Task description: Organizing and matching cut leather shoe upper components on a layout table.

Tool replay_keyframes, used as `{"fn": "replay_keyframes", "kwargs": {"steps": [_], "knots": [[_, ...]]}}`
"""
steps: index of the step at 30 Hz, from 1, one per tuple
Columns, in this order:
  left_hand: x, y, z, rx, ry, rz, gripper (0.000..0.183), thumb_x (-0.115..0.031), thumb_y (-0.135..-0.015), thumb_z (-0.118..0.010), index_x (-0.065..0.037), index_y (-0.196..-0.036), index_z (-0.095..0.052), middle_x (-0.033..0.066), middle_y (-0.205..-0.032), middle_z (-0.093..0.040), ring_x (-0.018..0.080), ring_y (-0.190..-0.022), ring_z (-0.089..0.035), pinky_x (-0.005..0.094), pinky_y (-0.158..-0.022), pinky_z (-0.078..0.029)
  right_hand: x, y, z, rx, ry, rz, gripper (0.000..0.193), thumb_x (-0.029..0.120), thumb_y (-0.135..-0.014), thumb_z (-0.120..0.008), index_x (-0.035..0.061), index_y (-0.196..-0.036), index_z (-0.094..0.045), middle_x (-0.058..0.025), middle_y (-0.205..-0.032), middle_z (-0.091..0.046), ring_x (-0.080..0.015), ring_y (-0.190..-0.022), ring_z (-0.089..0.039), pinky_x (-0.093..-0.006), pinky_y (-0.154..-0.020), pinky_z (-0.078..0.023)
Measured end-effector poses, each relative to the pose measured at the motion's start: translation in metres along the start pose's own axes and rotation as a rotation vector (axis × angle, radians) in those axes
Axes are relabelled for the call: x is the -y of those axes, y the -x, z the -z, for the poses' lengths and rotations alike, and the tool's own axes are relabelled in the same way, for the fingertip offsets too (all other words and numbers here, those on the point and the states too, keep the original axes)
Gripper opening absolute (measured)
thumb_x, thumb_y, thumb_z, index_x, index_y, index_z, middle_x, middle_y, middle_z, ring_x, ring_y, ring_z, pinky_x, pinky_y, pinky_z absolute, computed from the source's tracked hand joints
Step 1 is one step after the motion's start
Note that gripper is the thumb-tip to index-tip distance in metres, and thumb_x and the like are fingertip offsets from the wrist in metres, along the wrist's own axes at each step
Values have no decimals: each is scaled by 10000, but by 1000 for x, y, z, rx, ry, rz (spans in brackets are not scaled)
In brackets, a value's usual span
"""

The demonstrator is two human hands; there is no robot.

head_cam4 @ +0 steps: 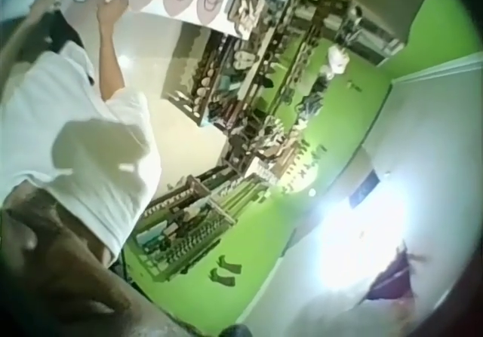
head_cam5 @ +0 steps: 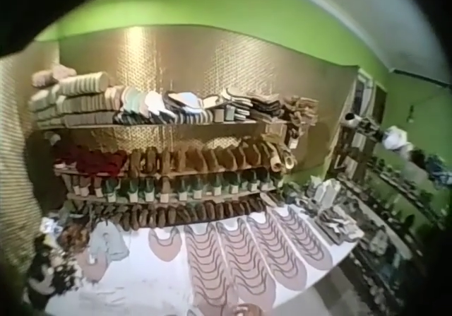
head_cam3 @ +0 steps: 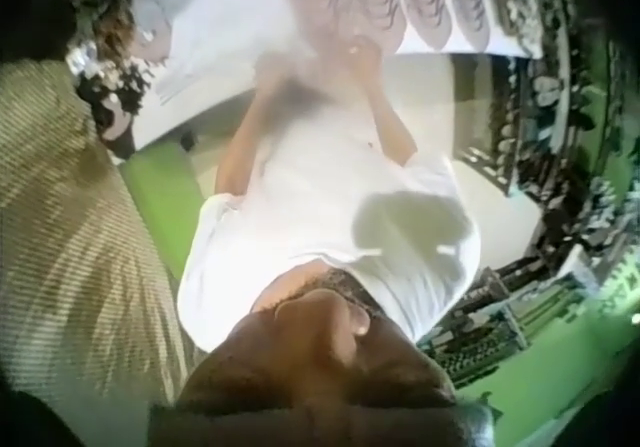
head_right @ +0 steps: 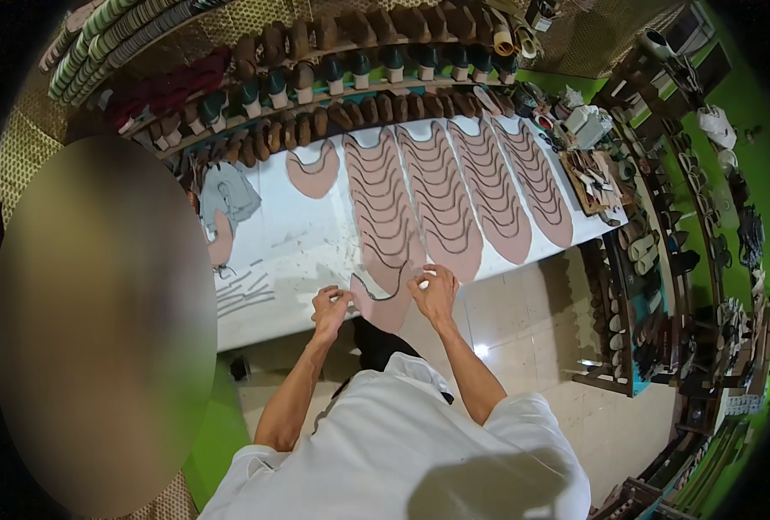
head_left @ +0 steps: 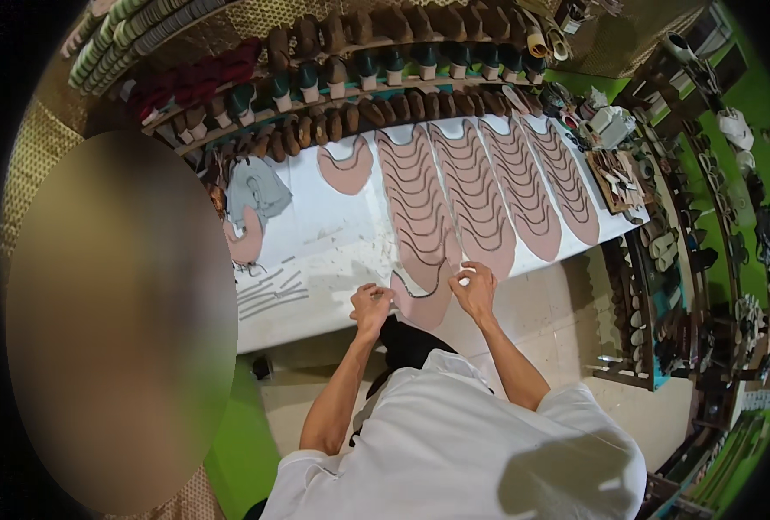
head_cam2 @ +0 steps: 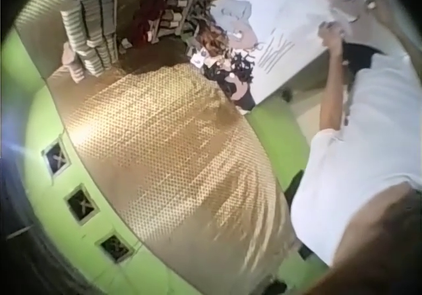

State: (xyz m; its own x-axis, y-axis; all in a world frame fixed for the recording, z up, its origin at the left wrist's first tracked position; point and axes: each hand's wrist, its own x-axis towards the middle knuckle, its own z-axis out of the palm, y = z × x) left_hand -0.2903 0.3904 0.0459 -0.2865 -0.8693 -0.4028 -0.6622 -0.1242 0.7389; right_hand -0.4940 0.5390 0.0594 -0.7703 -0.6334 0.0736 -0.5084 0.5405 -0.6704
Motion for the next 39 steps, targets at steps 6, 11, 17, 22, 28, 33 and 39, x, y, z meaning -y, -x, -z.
{"fn": "replay_keyframes", "kwargs": {"steps": [6,11,17,22,28,33,39], "knots": [[-24,31,-49,71,-1,-53,291,-370,-775,-795,-120,-916,-838,123,-1361,-654,320,-1195,-644,563,-1093,-349,-44,-3,45,-29,15,-36,234,318,-777,-791,86,-794,-805,-91,-1265,-693,-305,-1262,-565,-478,-1097,-360],[-49,27,-101,129,2,-135,257,-365,-764,-795,-160,-913,-845,122,-1291,-682,351,-1260,-581,617,-1000,-384,-84,-22,83,-70,48,-76,257,319,-789,-775,68,-824,-818,-118,-1274,-710,-334,-1243,-591,-485,-1085,-406],[-76,2,-163,113,-128,-110,274,-353,-773,-782,-143,-941,-837,105,-1286,-663,372,-1279,-520,632,-1016,-368,-131,-67,112,0,41,-101,287,337,-796,-782,58,-852,-824,-126,-1285,-705,-338,-1253,-583,-482,-1096,-406],[-107,1,-197,21,-172,-142,272,-345,-791,-759,-131,-946,-824,102,-1275,-640,384,-1304,-483,650,-1024,-351,-170,-100,114,23,53,-53,277,319,-785,-790,54,-859,-824,-129,-1284,-698,-342,-1281,-558,-489,-1096,-407],[-104,-3,-223,-168,-367,-187,221,-329,-813,-746,-147,-922,-808,88,-1253,-642,368,-1277,-494,644,-1009,-348,-196,-119,94,22,89,69,222,254,-786,-768,52,-858,-824,-132,-1296,-673,-356,-1321,-513,-532,-1142,-340],[-106,-1,-228,-216,-496,-242,196,-311,-800,-753,-148,-901,-795,71,-1245,-642,349,-1254,-504,629,-989,-345,-193,-115,95,14,150,137,199,201,-805,-740,16,-839,-805,-134,-1318,-633,-358,-1354,-463,-600,-1192,-240],[-108,-5,-232,-250,-551,-268,196,-312,-790,-765,-159,-903,-811,69,-1269,-642,324,-1263,-520,644,-1004,-335,-190,-117,99,42,181,109,175,183,-801,-746,18,-815,-804,-132,-1343,-602,-349,-1392,-432,-627,-1214,-194]]}}
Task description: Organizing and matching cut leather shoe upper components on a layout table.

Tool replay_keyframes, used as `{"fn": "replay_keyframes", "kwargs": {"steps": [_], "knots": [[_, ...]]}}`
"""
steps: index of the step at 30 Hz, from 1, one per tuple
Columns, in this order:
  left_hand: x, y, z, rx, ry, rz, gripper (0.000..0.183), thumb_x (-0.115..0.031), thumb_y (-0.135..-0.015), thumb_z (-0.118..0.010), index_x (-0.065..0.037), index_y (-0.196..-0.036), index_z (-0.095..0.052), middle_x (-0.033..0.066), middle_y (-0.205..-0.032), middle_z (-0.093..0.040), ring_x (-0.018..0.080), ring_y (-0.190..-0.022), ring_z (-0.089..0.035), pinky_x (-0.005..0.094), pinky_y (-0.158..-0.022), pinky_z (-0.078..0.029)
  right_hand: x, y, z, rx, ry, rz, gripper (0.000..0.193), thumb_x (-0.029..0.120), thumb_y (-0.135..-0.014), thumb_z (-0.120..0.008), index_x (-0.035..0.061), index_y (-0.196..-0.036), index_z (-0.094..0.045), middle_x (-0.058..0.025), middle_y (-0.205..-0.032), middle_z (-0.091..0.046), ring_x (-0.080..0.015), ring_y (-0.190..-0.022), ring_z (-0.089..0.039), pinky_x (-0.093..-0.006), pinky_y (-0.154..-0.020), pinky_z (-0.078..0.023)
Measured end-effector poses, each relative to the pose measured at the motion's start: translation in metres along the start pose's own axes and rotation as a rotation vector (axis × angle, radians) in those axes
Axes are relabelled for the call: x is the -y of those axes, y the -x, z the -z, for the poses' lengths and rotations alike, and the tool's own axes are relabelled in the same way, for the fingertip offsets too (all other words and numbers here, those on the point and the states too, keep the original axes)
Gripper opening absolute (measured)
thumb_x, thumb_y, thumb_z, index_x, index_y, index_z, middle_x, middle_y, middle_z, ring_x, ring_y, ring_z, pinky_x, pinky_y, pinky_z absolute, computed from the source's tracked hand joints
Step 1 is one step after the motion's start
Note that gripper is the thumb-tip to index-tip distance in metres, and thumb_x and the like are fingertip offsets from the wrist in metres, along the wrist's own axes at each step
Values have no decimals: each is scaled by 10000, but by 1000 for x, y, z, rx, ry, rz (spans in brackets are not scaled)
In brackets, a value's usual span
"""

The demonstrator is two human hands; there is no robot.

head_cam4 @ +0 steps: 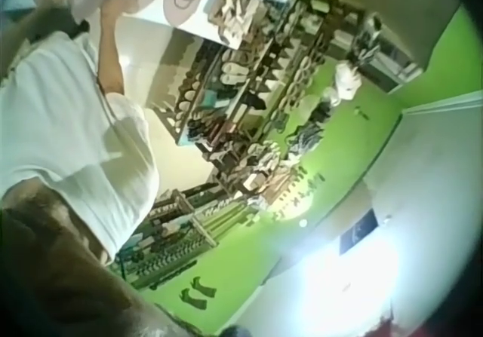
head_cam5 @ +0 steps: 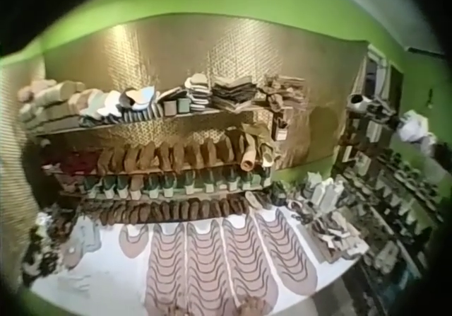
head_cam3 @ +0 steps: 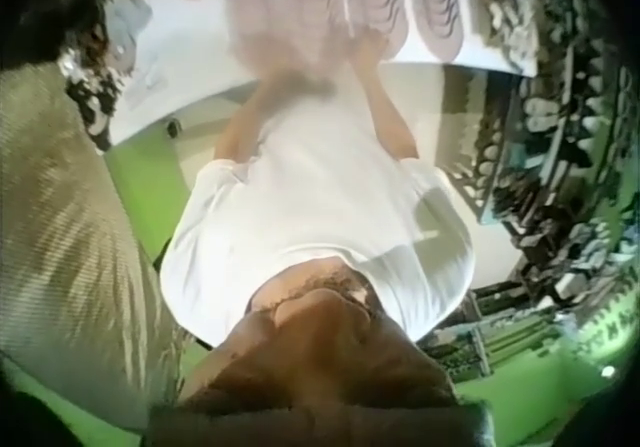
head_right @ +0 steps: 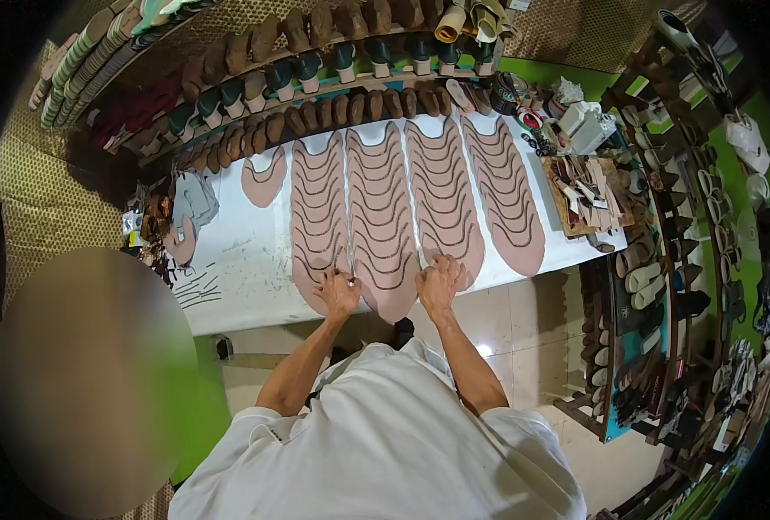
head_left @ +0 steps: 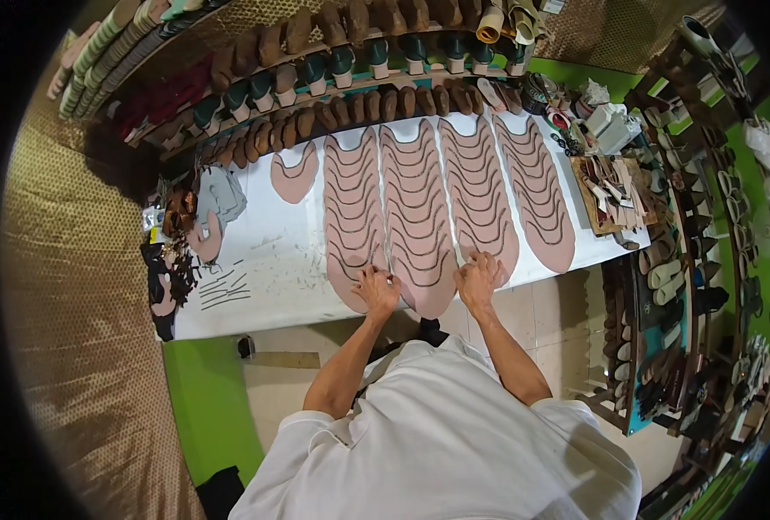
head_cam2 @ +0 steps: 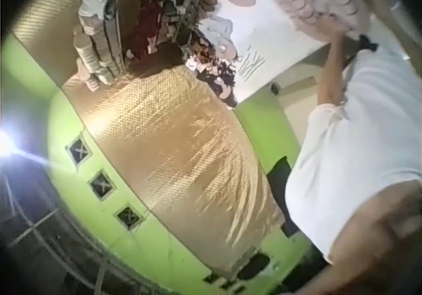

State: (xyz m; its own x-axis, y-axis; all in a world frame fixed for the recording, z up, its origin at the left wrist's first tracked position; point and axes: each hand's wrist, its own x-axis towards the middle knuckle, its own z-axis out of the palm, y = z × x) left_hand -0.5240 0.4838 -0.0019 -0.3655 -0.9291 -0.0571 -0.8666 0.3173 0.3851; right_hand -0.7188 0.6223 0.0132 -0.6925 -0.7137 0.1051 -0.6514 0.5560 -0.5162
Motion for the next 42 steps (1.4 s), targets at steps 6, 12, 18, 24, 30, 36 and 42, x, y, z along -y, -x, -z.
{"fn": "replay_keyframes", "kwargs": {"steps": [6,12,18,24,30,36,42], "knots": [[6,0,3,-17,-17,8,196,-299,-770,-775,-160,-906,-800,69,-1238,-626,320,-1232,-519,647,-988,-339,13,2,1,7,112,60,223,220,-808,-775,49,-946,-810,-115,-1381,-578,-347,-1419,-411,-620,-1218,-191],[13,10,17,-138,113,-3,271,-288,-770,-784,-179,-1011,-722,64,-1224,-579,324,-1214,-503,628,-962,-330,44,0,4,1,113,145,302,281,-868,-765,110,-1117,-769,-118,-1440,-556,-365,-1422,-409,-617,-1210,-212],[74,27,50,-270,344,31,327,-304,-802,-762,-208,-1107,-694,76,-1292,-544,307,-1279,-434,564,-988,-270,105,5,-35,69,70,358,297,271,-863,-764,129,-1124,-765,-99,-1429,-548,-350,-1424,-411,-629,-1204,-228],[188,44,85,-316,292,164,380,-289,-825,-736,-202,-1194,-708,88,-1392,-516,315,-1353,-388,593,-1032,-236,209,29,-84,185,-33,497,273,253,-873,-746,101,-1098,-769,-112,-1425,-567,-340,-1407,-430,-641,-1206,-208],[306,48,147,-331,220,235,341,-223,-826,-727,-163,-1162,-737,127,-1427,-514,333,-1388,-366,628,-1043,-234,319,63,-153,230,-119,616,213,249,-873,-748,101,-1019,-793,-120,-1387,-590,-366,-1409,-424,-639,-1198,-220],[400,46,197,-341,204,283,285,-200,-827,-732,-166,-1109,-757,126,-1428,-524,323,-1394,-370,626,-1051,-229,410,77,-201,250,-146,676,175,239,-865,-751,96,-950,-805,-132,-1374,-601,-381,-1390,-444,-623,-1191,-238],[450,32,215,-341,211,354,301,-227,-827,-752,-177,-1123,-758,119,-1443,-523,329,-1404,-363,616,-1066,-216,494,54,-238,271,-144,794,190,251,-884,-756,82,-951,-812,-142,-1375,-611,-363,-1385,-446,-558,-1176,-267]]}}
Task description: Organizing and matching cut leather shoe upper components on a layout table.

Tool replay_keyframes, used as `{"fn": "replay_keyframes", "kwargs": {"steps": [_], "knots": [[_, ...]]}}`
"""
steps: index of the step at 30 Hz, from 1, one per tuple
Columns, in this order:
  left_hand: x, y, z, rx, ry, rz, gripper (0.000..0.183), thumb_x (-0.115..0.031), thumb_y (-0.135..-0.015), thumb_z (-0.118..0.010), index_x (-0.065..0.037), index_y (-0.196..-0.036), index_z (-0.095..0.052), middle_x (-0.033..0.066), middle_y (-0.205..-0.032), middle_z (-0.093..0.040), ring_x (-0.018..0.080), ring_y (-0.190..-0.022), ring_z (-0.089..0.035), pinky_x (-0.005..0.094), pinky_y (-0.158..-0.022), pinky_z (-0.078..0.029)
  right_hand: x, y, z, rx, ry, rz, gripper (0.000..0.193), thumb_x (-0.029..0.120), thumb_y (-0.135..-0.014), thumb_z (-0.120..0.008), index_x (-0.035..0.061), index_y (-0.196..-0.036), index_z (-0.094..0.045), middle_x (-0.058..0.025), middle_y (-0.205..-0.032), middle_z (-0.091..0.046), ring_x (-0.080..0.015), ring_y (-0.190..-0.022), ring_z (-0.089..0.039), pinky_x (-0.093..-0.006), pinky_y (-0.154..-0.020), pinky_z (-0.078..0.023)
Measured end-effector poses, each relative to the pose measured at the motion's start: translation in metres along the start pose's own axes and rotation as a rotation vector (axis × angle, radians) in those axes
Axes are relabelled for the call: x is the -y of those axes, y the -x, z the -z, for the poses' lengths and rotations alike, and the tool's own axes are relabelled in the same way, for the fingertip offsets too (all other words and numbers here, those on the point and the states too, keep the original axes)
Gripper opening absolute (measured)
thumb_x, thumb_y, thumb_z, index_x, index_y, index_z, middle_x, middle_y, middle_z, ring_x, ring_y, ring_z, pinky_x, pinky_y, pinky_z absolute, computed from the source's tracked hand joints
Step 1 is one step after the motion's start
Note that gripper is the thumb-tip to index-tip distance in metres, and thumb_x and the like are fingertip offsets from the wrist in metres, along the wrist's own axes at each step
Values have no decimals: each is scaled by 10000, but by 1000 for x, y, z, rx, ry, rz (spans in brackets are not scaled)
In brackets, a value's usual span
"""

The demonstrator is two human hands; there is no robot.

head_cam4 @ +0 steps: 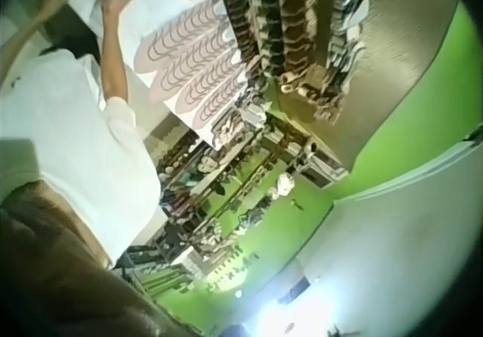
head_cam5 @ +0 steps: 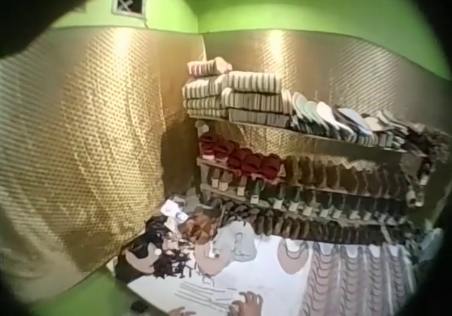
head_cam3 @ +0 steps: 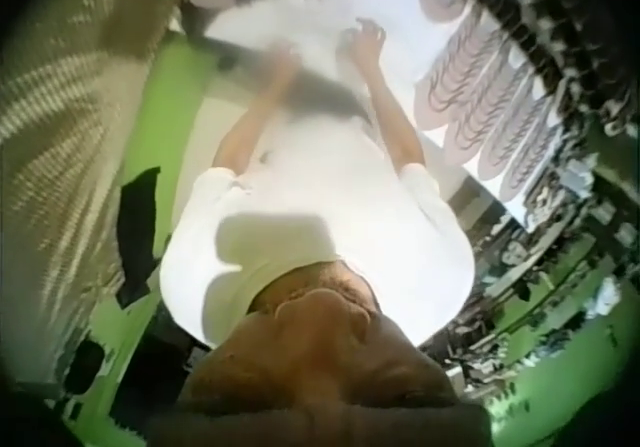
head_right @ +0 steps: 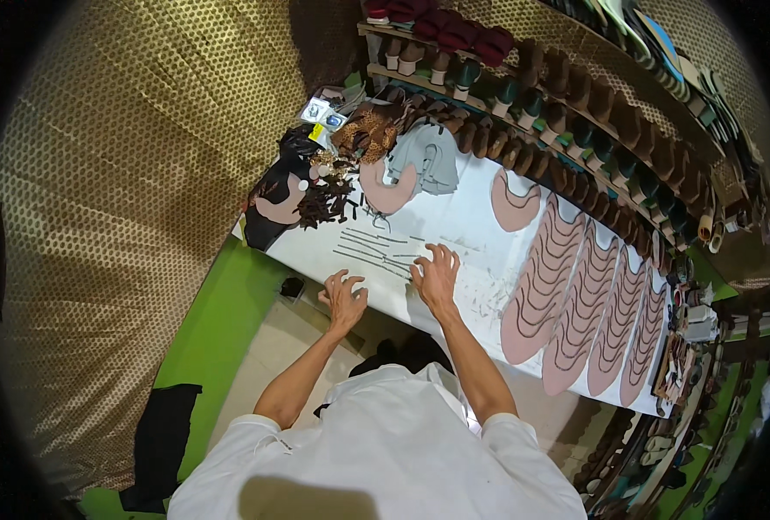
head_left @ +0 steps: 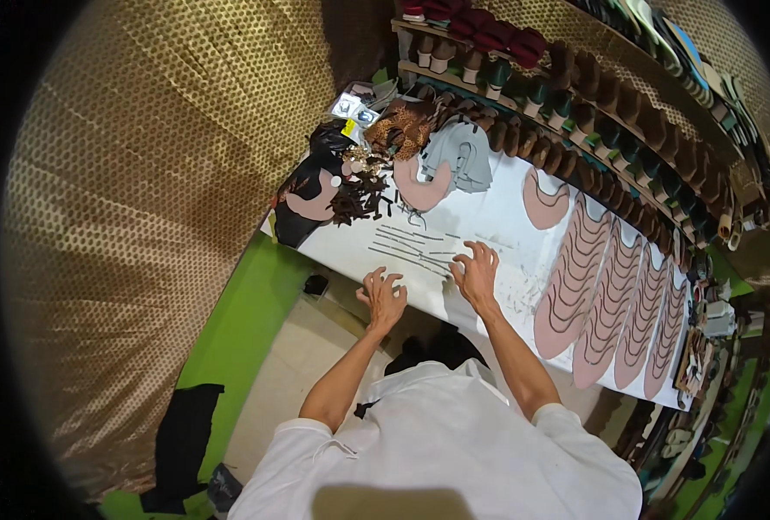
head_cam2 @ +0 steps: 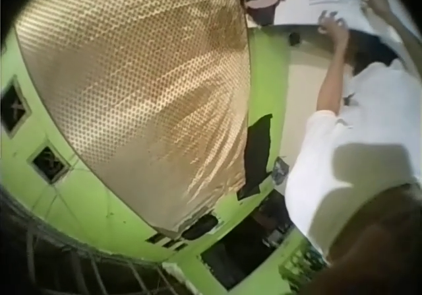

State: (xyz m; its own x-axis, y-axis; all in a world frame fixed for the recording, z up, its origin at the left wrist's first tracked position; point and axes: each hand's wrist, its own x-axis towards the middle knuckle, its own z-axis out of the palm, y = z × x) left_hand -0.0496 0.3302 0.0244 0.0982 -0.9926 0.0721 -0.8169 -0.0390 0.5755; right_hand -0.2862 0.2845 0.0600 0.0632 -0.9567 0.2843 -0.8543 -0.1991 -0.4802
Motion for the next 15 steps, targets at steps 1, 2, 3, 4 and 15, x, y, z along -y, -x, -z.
{"fn": "replay_keyframes", "kwargs": {"steps": [1,2,3,4,15], "knots": [[3,-7,1,3,-2,27,310,-248,-825,-766,-182,-1128,-761,111,-1454,-522,331,-1407,-357,602,-1070,-209,2,-15,-6,7,2,0,190,251,-884,-756,82,-951,-812,-142,-1375,-611,-363,-1385,-446,-558,-1176,-267],[4,-14,0,6,-1,35,310,-248,-825,-766,-182,-1128,-761,111,-1454,-522,331,-1407,-357,602,-1070,-209,3,-30,-13,22,3,16,188,247,-882,-757,81,-950,-811,-143,-1374,-611,-362,-1385,-446,-555,-1176,-268],[3,-21,1,26,8,51,311,-248,-829,-767,-183,-1134,-763,113,-1468,-518,334,-1404,-359,603,-1070,-209,4,-45,-20,39,1,31,185,244,-879,-758,80,-948,-811,-143,-1373,-611,-362,-1385,-446,-552,-1176,-269],[2,-26,1,47,17,71,312,-247,-833,-768,-183,-1139,-765,115,-1481,-514,338,-1402,-361,605,-1069,-209,3,-60,-29,37,-12,52,173,216,-847,-766,81,-943,-814,-137,-1359,-615,-360,-1383,-451,-567,-1186,-271],[1,-134,5,34,-48,33,383,-226,-855,-769,-190,-1236,-767,140,-1551,-475,344,-1397,-379,594,-1084,-215,-21,-190,-104,229,-14,207,138,241,-803,-790,112,-853,-787,-100,-1332,-618,-333,-1356,-464,-539,-1166,-285]]}}
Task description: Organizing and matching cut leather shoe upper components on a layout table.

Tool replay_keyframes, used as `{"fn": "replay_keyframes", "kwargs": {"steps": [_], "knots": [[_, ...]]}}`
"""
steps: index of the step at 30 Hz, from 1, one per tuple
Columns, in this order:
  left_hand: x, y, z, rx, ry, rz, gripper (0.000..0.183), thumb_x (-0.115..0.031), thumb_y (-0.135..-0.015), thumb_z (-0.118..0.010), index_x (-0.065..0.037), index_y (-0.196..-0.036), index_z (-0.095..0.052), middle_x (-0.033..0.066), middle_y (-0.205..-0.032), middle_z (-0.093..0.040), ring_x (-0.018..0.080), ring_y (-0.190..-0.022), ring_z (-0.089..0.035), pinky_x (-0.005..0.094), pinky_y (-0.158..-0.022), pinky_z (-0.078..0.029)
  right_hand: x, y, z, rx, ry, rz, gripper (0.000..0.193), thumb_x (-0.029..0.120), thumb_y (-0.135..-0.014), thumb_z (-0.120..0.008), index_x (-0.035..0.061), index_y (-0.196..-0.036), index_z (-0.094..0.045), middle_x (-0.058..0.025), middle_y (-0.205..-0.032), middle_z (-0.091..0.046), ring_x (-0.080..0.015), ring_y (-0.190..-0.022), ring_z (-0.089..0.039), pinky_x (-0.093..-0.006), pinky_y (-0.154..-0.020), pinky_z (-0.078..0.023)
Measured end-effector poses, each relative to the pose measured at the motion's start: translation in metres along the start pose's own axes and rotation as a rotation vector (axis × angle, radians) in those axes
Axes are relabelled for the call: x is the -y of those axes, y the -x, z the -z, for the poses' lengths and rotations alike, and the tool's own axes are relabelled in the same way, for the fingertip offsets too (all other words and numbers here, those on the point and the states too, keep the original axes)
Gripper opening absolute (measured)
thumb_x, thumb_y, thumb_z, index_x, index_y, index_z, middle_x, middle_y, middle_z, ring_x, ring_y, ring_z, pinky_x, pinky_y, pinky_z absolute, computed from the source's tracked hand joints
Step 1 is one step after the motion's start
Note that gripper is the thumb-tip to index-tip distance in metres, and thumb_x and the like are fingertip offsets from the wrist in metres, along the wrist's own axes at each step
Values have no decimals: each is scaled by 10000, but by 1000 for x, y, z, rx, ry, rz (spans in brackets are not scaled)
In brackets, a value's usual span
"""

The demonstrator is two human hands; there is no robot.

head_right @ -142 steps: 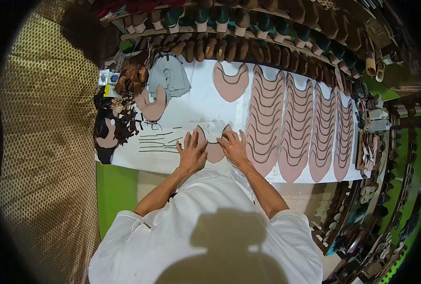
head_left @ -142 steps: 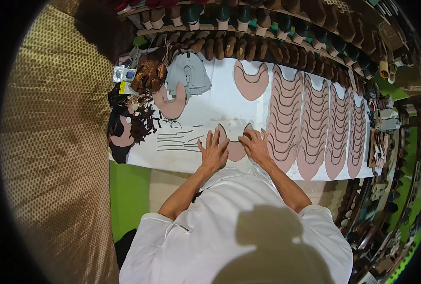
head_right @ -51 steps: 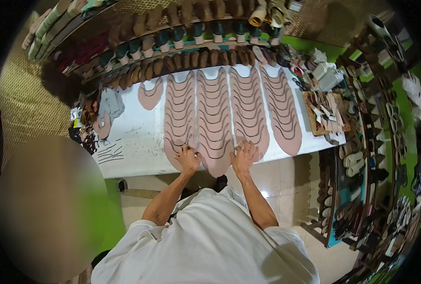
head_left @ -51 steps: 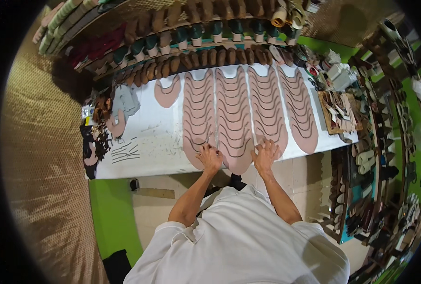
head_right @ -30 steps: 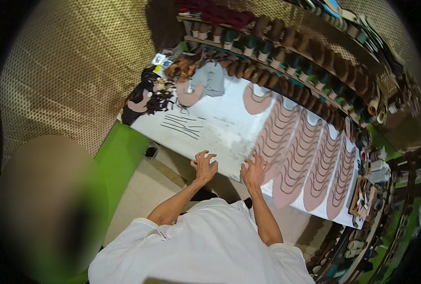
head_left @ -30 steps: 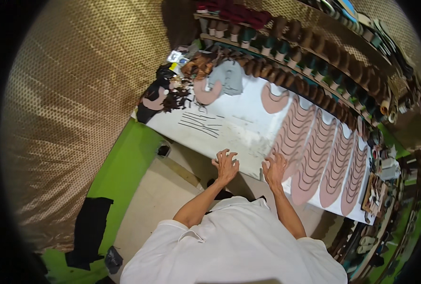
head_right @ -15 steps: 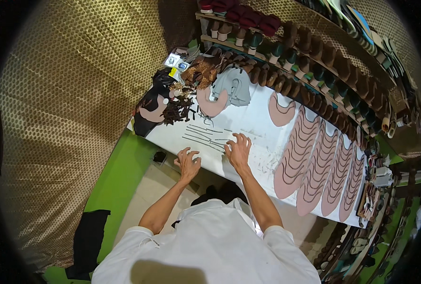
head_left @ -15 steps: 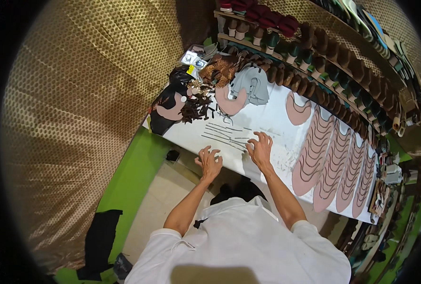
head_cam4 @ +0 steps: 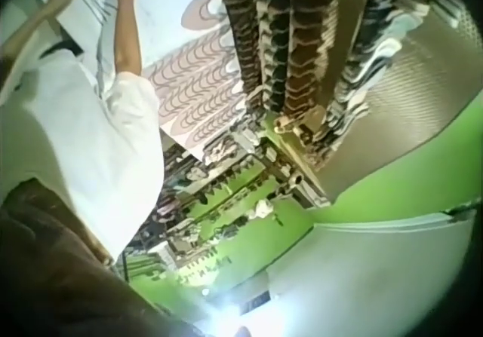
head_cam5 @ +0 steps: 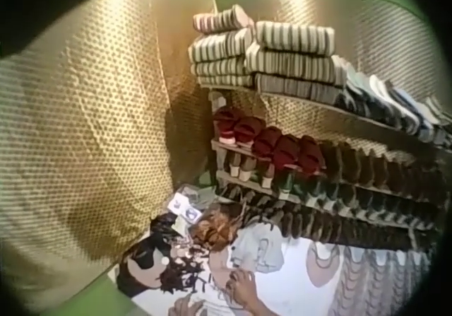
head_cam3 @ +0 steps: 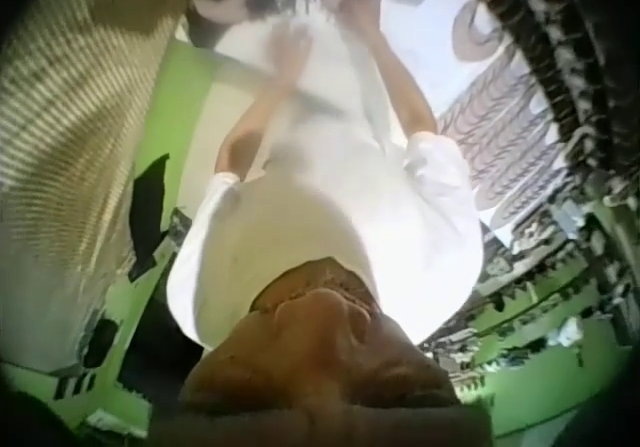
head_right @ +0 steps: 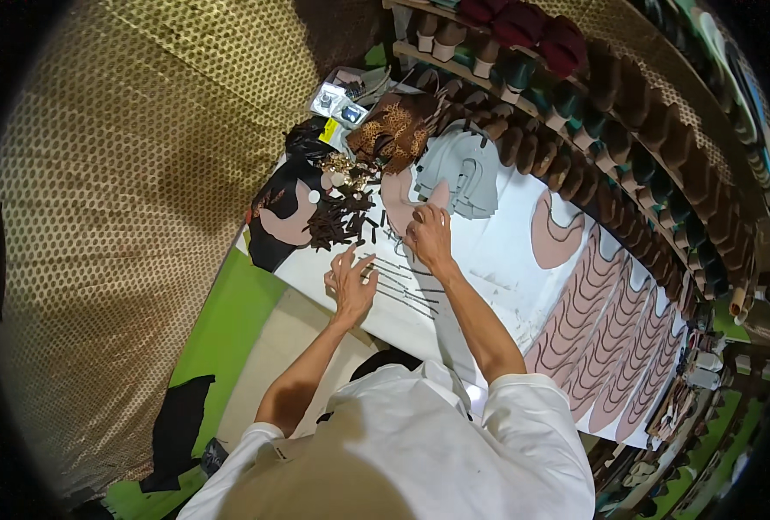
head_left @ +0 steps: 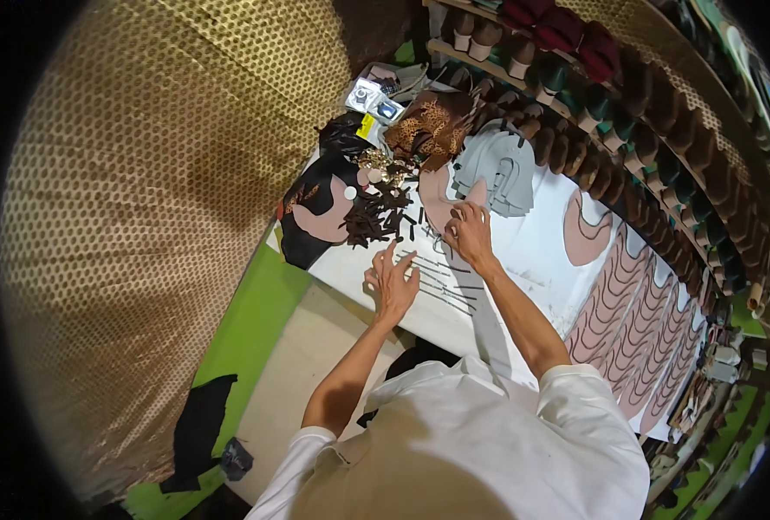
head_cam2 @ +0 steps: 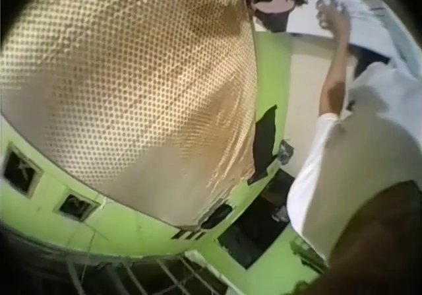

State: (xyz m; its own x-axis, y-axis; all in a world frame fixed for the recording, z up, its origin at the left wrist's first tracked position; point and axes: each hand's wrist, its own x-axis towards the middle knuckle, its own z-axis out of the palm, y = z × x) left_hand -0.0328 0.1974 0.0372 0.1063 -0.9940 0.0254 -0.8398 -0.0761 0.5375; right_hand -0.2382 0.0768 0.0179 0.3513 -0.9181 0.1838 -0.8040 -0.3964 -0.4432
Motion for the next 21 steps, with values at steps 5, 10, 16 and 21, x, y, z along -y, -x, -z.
{"fn": "replay_keyframes", "kwargs": {"steps": [5,10,16,21], "knots": [[-12,-46,-10,8,29,-32,380,-216,-858,-769,-188,-1237,-764,152,-1556,-465,347,-1413,-373,606,-1071,-225,-22,-22,-1,39,-65,65,133,186,-884,-719,69,-930,-762,-111,-1333,-615,-331,-1343,-472,-538,-1134,-317],[-35,-80,-21,40,-43,-131,364,-238,-876,-752,-186,-1236,-769,164,-1638,-349,374,-1444,-322,629,-1069,-221,-39,-52,14,-81,-9,106,192,165,-947,-657,0,-1042,-687,-138,-1323,-616,-353,-1337,-479,-538,-1134,-324],[-45,-100,-38,191,-176,-140,402,-339,-954,-652,-224,-1334,-723,143,-1742,-155,420,-1580,-124,793,-1104,-143,-41,-88,44,-106,19,140,164,141,-963,-626,-3,-1020,-679,-145,-1334,-614,-355,-1352,-483,-541,-1139,-323],[-35,-103,-49,196,-213,-147,386,-361,-954,-630,-226,-1299,-742,133,-1753,-138,454,-1586,-78,838,-1082,-81,-43,-115,74,-155,128,137,226,169,-964,-624,-9,-1098,-660,-136,-1310,-626,-347,-1341,-498,-548,-1150,-321]]}}
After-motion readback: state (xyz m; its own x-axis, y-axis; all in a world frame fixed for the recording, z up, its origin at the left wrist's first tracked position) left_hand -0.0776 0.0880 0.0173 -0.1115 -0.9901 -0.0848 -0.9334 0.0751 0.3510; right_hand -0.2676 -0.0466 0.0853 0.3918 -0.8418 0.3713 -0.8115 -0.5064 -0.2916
